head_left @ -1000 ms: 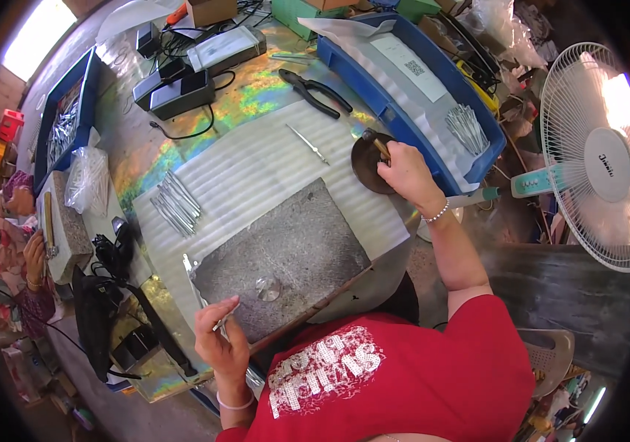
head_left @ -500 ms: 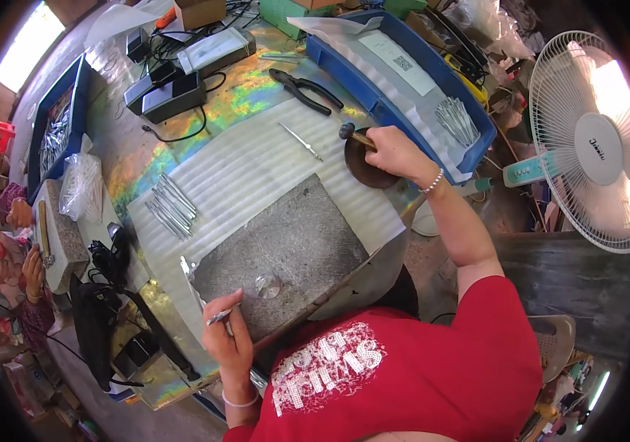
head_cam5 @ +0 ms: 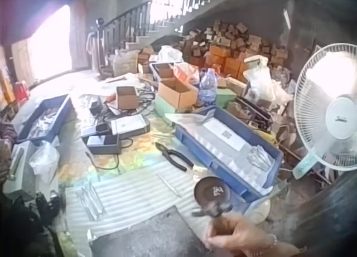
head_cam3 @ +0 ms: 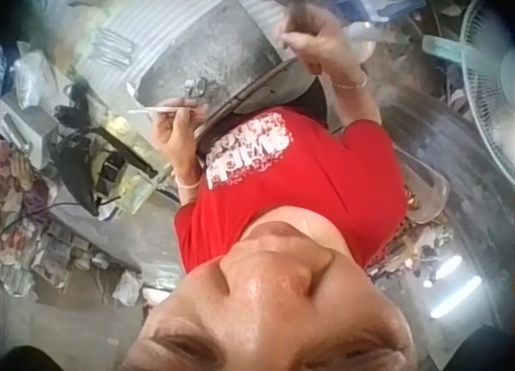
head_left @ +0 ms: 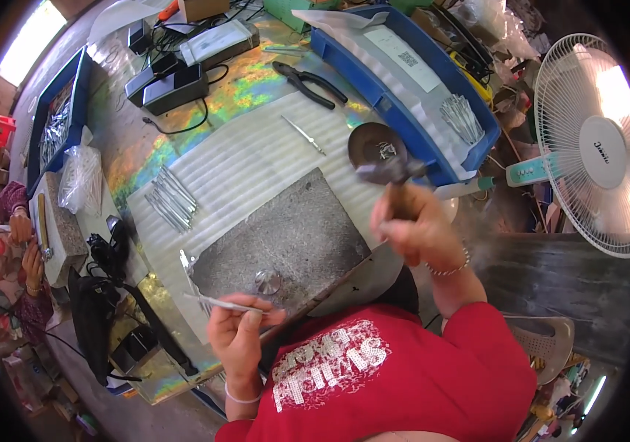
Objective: Shaping small silver-colored metal bars using a hammer on a metal anvil block.
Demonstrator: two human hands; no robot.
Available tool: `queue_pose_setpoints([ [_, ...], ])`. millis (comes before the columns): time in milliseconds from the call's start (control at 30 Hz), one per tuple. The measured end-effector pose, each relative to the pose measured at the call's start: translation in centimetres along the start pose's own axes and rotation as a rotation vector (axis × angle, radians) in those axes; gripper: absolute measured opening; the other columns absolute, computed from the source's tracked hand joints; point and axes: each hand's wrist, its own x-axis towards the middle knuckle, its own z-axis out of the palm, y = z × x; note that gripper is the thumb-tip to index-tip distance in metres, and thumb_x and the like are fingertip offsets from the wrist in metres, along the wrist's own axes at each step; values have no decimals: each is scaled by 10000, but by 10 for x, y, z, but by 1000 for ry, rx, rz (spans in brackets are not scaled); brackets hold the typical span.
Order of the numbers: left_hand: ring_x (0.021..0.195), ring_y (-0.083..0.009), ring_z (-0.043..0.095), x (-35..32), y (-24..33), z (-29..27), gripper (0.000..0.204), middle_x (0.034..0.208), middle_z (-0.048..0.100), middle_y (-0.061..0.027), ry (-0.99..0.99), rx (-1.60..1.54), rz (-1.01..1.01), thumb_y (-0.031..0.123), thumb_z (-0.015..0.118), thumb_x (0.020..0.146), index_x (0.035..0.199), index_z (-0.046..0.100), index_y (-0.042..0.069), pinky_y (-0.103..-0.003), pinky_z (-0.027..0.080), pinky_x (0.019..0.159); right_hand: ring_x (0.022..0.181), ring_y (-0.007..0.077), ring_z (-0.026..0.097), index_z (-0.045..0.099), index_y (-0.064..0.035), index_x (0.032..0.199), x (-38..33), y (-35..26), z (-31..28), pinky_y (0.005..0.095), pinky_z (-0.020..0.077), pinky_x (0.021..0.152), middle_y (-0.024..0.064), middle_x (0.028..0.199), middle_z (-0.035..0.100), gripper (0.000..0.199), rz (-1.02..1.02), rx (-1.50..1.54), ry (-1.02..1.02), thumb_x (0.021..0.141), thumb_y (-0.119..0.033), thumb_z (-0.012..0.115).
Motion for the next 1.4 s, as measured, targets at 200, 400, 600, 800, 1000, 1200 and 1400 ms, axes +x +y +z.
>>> queue_pose_setpoints([
  [200,764,-268,672,15,-8,15,159,923,595,-154,-111,-401,-284,11,500,877,1018,524,-60,-325,573,654,829,81,580,588,17,971,0,22,49,229,481,754,19,857,606,138,160,97,-293,835,8,610],
  [400,722,-202,661,22,-15,19,186,886,645,-149,-250,-670,-290,128,576,898,1025,547,-5,-280,552,645,826,72,572,577,25,994,6,37,73,222,469,739,28,870,613,163,-22,93,-387,831,30,585],
  [600,714,-204,660,21,-15,15,172,888,644,-151,-244,-666,-278,116,575,897,1015,548,-6,-270,552,643,787,57,554,562,8,972,7,39,82,223,449,699,24,828,600,175,-78,30,-385,799,38,573],
  [800,736,-206,663,21,-10,16,160,896,645,-152,-225,-550,-200,104,587,887,982,549,-19,-273,558,673,766,63,554,556,1,963,7,37,84,232,448,691,24,801,591,173,-92,1,-361,794,39,563],
  [1000,815,-203,641,17,-11,20,124,951,603,-154,-235,-189,105,8,588,867,975,551,-39,-289,558,716,752,70,560,552,2,960,6,35,83,235,452,698,30,791,593,167,-76,-1,-344,801,54,538],
  [1200,793,-213,639,15,-13,15,82,944,591,-157,-256,-279,31,29,562,887,938,537,-30,-301,557,702,737,64,551,547,2,978,9,30,85,221,442,680,22,790,592,178,5,90,-400,814,4,617],
  [1400,707,-216,647,9,-12,2,103,924,595,-179,-124,-539,-27,107,497,938,995,469,26,-276,543,649,665,14,470,557,12,1118,19,36,75,188,388,599,6,855,582,438,-107,-351,-351,728,-40,749],
])
